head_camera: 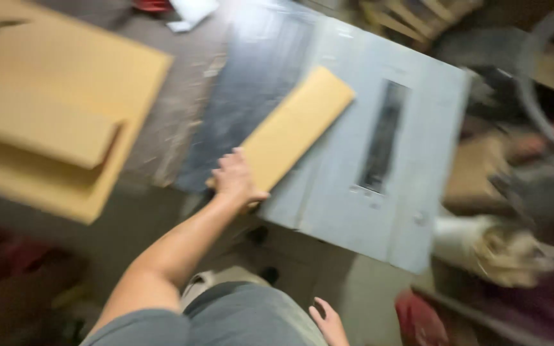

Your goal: Measuring, moving, and aligning wooden boards in a workshop

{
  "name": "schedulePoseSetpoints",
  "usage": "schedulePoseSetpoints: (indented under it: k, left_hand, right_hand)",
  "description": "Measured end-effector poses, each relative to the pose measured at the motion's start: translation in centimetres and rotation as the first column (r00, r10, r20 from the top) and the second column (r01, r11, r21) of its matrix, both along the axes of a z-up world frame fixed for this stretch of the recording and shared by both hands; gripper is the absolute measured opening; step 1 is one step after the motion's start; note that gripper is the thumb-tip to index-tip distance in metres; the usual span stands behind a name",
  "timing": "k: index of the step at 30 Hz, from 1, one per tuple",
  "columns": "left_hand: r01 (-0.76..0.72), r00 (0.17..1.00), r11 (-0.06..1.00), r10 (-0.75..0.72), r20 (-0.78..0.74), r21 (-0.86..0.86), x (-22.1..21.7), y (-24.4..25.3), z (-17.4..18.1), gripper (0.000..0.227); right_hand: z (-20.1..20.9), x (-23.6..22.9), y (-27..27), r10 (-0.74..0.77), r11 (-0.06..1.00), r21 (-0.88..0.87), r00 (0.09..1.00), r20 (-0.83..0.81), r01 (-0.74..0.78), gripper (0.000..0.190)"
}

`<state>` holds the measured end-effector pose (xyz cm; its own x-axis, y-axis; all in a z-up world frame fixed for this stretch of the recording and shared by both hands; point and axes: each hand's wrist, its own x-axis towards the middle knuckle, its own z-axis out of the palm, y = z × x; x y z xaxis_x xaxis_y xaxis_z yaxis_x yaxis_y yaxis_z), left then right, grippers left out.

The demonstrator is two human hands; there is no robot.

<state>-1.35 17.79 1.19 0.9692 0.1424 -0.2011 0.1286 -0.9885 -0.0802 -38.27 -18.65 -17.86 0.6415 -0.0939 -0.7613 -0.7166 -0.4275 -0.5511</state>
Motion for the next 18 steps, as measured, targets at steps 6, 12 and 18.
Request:
schedulePoseSetpoints:
  k: [6, 12, 18]
  left_hand:
    - [-0.503, 0.844, 0.545, 0.144, -0.516, -0.671, -8.8, 4.1, 11.2, 0.138]
    - [-0.601, 0.784, -0.064, 0.149, -0.603, -0.797, -20.7, 11.2, 13.0, 0.072]
    - [-0.445, 0.811, -0.493, 0.132, -0.570, -0.748, -29.2, 14.5, 9.9, 0.049]
  right_hand:
    - [12.4, 6.6, 1.4, 0.240, 0.872, 0.380, 0.946, 0.218, -0.309, 0.050]
    - [9.7, 2.9, 7.1, 0.618, 0.460, 0.811, 0.786, 0.001, -0.362, 0.092]
    - [16.2, 8.7, 15.5, 0.439, 0.692, 0.539, 0.872, 0.214, -0.481, 0.075]
